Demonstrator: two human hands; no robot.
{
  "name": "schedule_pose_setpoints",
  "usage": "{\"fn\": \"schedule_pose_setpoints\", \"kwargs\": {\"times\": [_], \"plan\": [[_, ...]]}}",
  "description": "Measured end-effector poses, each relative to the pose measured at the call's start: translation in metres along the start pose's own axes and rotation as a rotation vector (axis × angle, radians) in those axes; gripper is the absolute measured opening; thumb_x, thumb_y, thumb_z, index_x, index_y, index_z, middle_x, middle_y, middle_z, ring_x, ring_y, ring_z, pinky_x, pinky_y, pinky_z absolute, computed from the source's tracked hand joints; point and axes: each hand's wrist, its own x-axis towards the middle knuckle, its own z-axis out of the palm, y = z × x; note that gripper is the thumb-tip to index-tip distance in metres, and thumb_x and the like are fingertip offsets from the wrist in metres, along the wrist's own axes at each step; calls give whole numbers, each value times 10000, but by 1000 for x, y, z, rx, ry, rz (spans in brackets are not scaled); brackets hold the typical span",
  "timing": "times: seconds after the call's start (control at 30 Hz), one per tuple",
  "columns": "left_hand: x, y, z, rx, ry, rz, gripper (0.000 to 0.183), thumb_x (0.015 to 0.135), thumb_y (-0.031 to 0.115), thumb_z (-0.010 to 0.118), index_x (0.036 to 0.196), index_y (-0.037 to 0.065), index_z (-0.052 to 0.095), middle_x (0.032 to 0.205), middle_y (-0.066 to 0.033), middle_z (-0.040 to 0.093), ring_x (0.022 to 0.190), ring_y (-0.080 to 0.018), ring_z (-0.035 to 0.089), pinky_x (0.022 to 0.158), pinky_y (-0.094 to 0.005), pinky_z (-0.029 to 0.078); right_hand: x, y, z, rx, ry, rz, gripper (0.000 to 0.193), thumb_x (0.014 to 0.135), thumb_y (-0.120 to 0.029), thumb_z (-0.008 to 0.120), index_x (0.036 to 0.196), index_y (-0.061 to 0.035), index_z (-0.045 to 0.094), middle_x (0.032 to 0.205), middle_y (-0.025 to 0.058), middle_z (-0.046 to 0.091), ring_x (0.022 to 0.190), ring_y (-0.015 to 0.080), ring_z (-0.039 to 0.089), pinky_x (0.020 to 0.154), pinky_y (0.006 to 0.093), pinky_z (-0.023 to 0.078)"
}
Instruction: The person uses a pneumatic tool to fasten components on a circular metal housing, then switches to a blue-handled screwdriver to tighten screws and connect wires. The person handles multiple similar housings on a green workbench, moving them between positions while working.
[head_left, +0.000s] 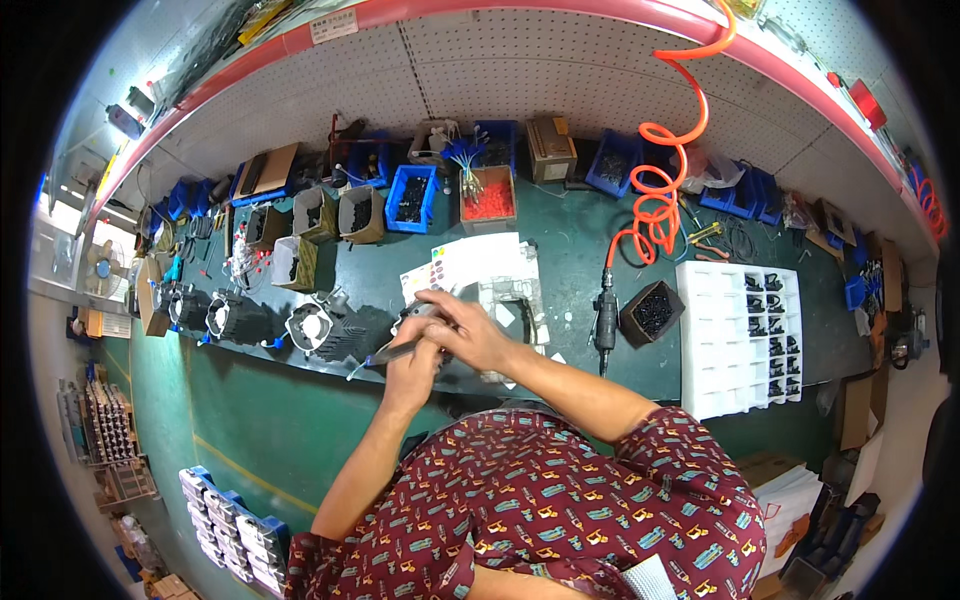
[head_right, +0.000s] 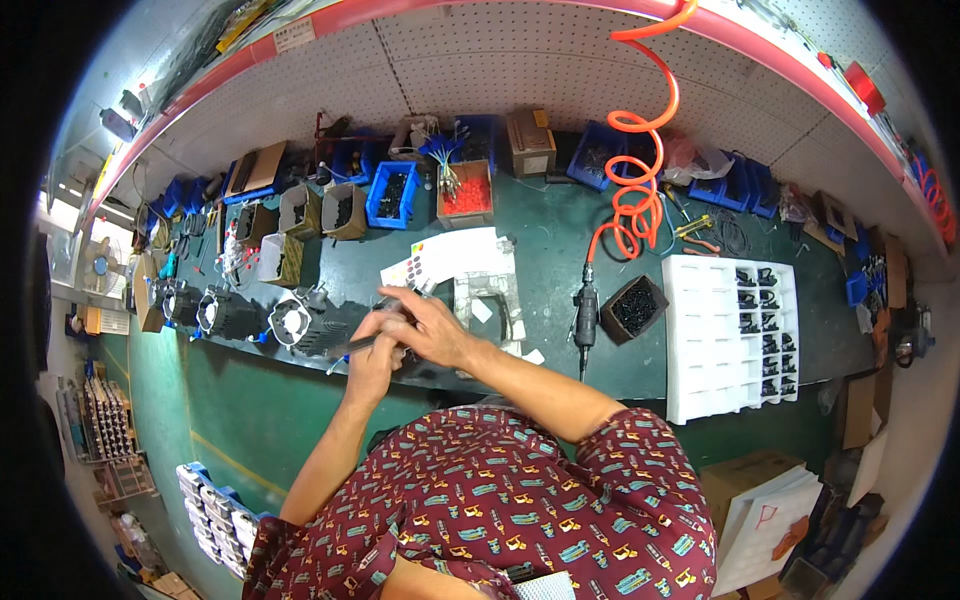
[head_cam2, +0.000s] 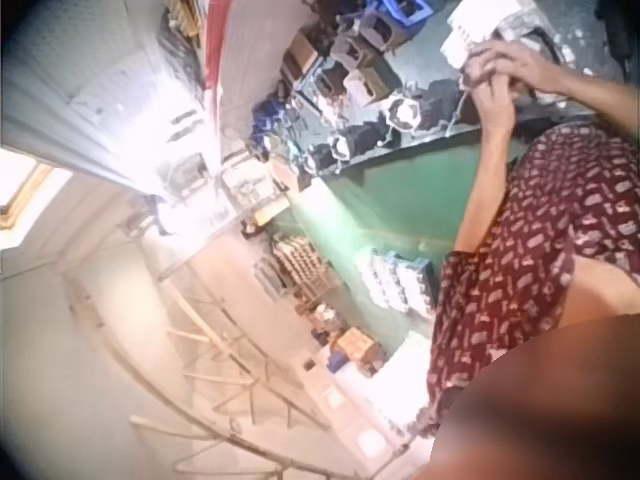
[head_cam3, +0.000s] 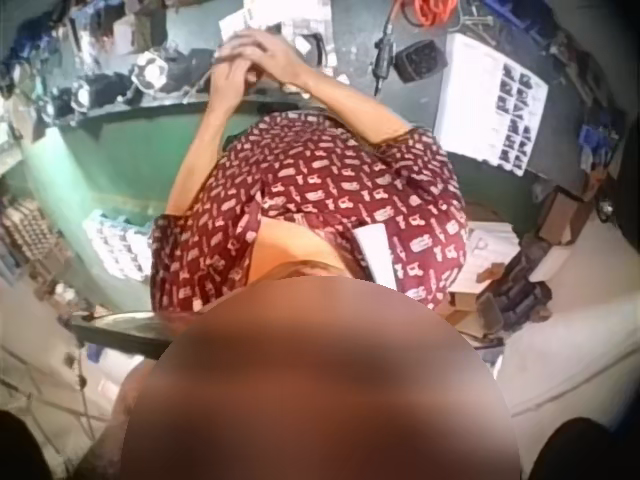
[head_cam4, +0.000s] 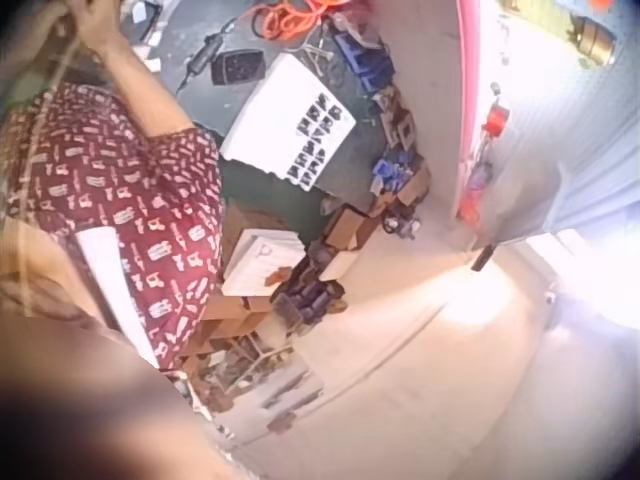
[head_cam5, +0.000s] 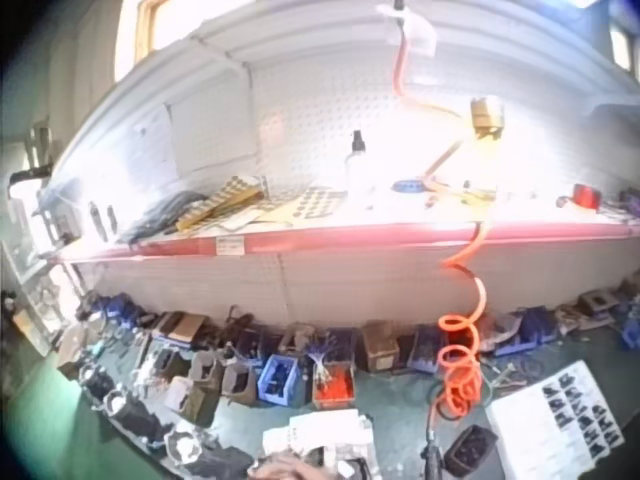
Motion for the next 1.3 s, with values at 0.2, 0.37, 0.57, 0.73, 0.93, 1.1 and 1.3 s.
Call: {"fn": "schedule_pose_setpoints", "kwargs": {"times": [0.2, 0.37, 0.57, 0.73, 0.93, 1.1, 1.3], "plan": [[-3, -47, -11, 51, -4, 92, 429, 949, 53, 647, 1372, 24, 579, 1118, -115, 690, 938, -158, 662, 826, -308, 566, -52, 55, -65, -247, 585, 279, 290, 1014, -244, 619, 1045, 31, 707, 883, 131, 731, 821, 180, 664, 762, 349, 518], [-25, -100, -87, 658, 382, 166, 367, 878, 2, 663, 1244, 17, 650, 1170, -175, 676, 1082, -320, 672, 955, -384, 538, -97, 154, -176, -817, 750, 463, 364, 927, -333, 699, 1040, 13, 699, 763, 202, 699, 714, 359, 691, 687, 464, 523], [-18, -155, -149, 885, 193, 72, 510, 853, 96, 692, 1352, 45, 605, 1386, -166, 610, 1306, -366, 541, 1114, -467, 433, -81, 114, -147, -1072, 776, 213, 504, 894, -249, 742, 1302, 31, 647, 1195, 259, 702, 1062, 393, 692, 941, 440, 542], [3, -176, -165, 906, -5, -2, 520, 896, 136, 653, 1401, 47, 564, 1333, -206, 635, 1257, -408, 568, 1106, -485, 426, -57, 46, -24, -283, 492, 245, 191, 965, -91, 682, 1107, 34, 709, 896, 52, 728, 773, 78, 632, 687, 244, 519], [14, -154, -191, 691, -261, -67, 419, 850, 174, 745, 1228, 11, 667, 1014, -164, 741, 946, -323, 710, 892, -430, 545, -19, 66, 139, -73, -142, 787, 345, 952, -251, 685, 1151, 29, 723, 916, 91, 747, 772, 142, 703, 627, 296, 573], [13, -142, -202, 429, -219, -179, 346, 816, 199, 825, 1032, -26, 674, 814, -102, 709, 752, -166, 684, 687, -355, 564, 5, 88, 219, 354, -79, 1158, 225, 1021, -265, 585, 1131, -78, 647, 1086, 72, 698, 1001, 201, 673, 825, 422, 548], [14, -146, -204, 306, -153, -194, 293, 858, 170, 818, 981, -15, 627, 785, -63, 674, 643, -117, 625, 539, -292, 513, 10, 69, 233, 799, 132, 1185, 192, 1065, -247, 500, 1065, -91, 611, 878, 6, 620, 800, 185, 632, 764, 386, 546]]}}
